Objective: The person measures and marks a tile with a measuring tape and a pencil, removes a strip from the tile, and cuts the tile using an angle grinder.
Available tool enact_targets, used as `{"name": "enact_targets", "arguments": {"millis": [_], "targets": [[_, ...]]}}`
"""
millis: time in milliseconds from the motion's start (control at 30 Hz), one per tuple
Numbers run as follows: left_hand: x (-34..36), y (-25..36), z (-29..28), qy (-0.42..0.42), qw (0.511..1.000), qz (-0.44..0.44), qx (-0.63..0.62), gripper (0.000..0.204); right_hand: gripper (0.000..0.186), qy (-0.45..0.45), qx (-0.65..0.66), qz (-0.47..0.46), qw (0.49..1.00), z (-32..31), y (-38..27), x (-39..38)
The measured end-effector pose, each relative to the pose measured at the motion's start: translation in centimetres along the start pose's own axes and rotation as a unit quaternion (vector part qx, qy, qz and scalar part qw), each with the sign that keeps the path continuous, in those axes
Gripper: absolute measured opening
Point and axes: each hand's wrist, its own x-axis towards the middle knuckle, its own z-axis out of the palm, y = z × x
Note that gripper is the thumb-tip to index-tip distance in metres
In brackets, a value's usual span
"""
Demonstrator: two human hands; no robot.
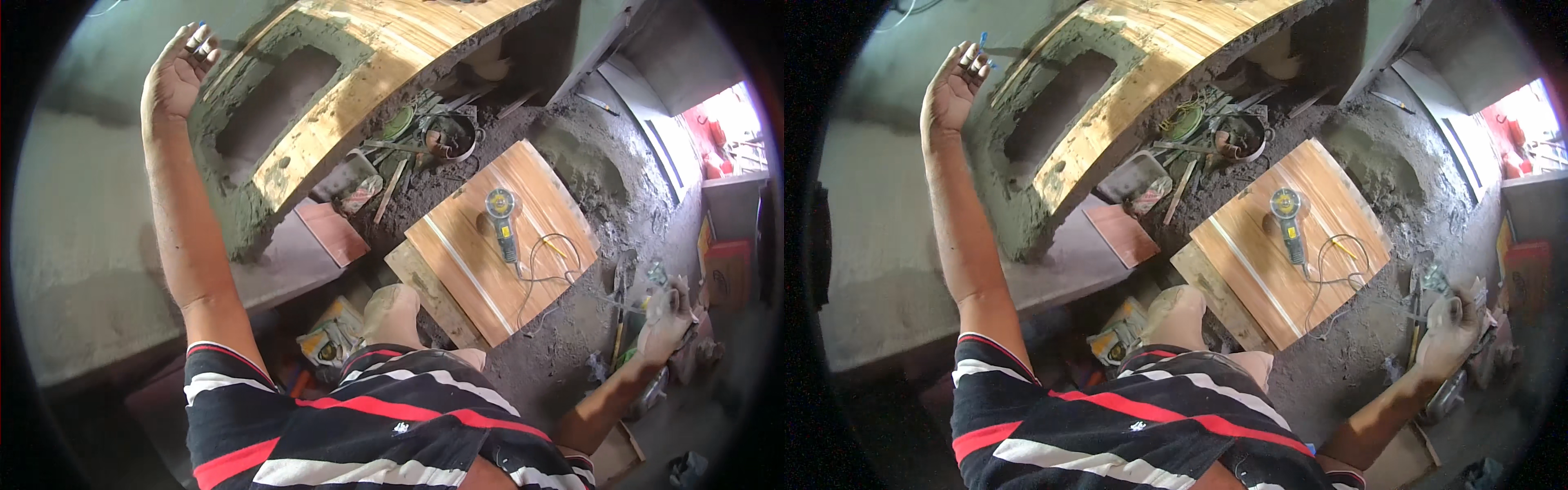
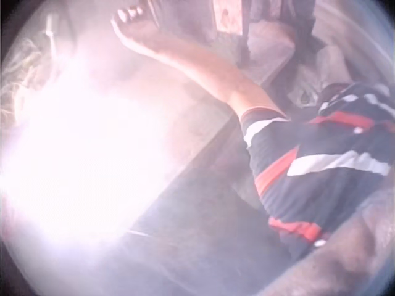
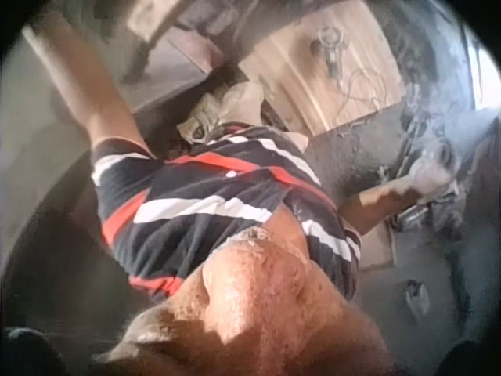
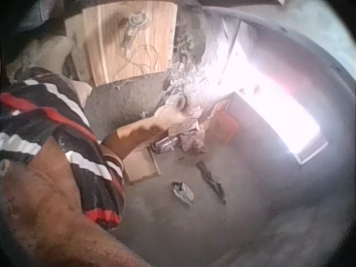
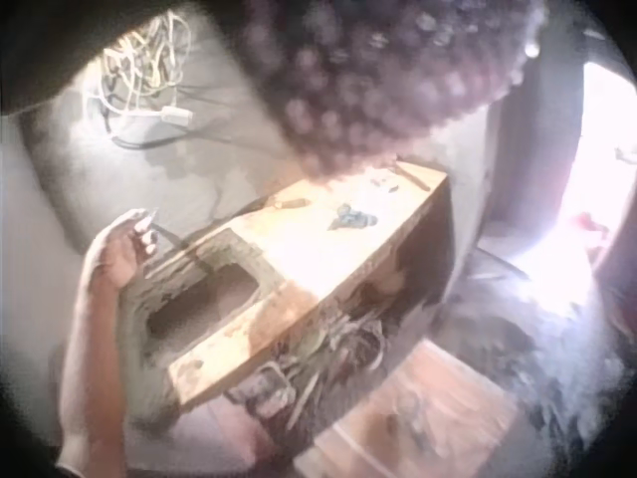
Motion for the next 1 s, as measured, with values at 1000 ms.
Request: {"name": "enact_targets", "arguments": {"millis": [1000], "targets": [[14.8, 5.6, 5.7, 0.122, 0.992, 0.024, 0.024, 0.041, 0.041, -0.097, -0.055, -0.257, 0.96, 16.1, -12.8, -2.6]]}}
